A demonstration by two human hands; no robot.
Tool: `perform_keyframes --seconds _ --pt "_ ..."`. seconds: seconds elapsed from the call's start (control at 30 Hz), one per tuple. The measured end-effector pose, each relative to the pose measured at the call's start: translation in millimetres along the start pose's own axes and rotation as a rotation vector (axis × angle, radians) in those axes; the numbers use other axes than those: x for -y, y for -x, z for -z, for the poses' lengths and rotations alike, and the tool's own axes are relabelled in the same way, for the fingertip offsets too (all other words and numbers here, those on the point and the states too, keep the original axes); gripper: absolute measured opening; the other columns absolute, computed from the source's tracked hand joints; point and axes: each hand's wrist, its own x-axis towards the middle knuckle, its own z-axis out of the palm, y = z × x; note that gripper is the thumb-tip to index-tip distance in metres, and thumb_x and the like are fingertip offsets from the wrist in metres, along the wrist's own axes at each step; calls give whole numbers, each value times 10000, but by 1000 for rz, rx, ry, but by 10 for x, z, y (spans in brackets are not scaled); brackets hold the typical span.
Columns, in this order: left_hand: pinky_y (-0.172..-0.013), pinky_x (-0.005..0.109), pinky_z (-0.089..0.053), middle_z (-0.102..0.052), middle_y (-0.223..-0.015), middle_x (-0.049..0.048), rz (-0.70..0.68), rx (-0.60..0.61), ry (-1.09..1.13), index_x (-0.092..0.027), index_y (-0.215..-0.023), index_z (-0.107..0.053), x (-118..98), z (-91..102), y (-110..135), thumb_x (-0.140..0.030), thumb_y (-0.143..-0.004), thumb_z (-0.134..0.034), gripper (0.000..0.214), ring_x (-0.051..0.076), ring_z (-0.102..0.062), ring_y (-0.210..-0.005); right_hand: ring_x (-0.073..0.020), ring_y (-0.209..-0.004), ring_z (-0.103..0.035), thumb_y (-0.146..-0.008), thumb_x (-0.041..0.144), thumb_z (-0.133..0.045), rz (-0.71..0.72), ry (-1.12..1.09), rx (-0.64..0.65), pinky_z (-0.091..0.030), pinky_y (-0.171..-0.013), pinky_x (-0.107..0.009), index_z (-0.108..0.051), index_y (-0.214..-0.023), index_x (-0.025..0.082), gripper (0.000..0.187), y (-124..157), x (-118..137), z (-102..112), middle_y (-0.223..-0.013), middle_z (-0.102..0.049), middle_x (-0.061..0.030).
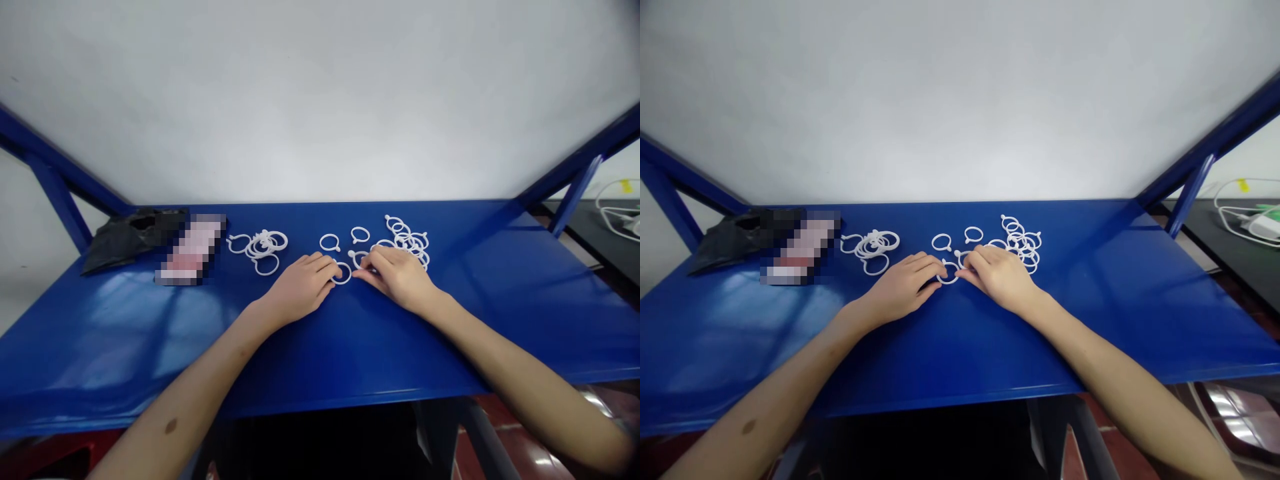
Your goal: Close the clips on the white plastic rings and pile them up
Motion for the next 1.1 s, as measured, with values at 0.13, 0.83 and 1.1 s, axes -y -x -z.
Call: perform_keyframes --seconds 0.13,0.83,1.1 --pt "-860 359 -489 -599 -1055 47 65 -48 79 -196 -1011 -514 -10 19 -8 -121 -923 -517 115 201 -573 -982 -139 -634 -571 -1019 446 -498 -78 -125 18 -444 -571 -264 -581 -854 175 328 15 48 -45 -772 -635 -39" --pt "-782 340 -480 -599 -954 19 124 -101 34 -205 -939 -491 -4 -36 -23 -176 -953 -537 56 195 -582 -895 -177 -813 -627 -940 565 -566 -127 -238 118 -518 -679 -297 -632 -970 189 383 -75 162 -210 -1021 -615 -78" --pt "-787 353 -465 -625 -931 20 134 -91 -4 -207 -936 -504 14 -50 -12 -162 -941 -554 67 203 -586 -882 -271 -1149 -573 -916 307 -654 -17 -226 266 -503 -975 -471 -655 -1086 194 204 -40 0 36 -1235 -600 -123"
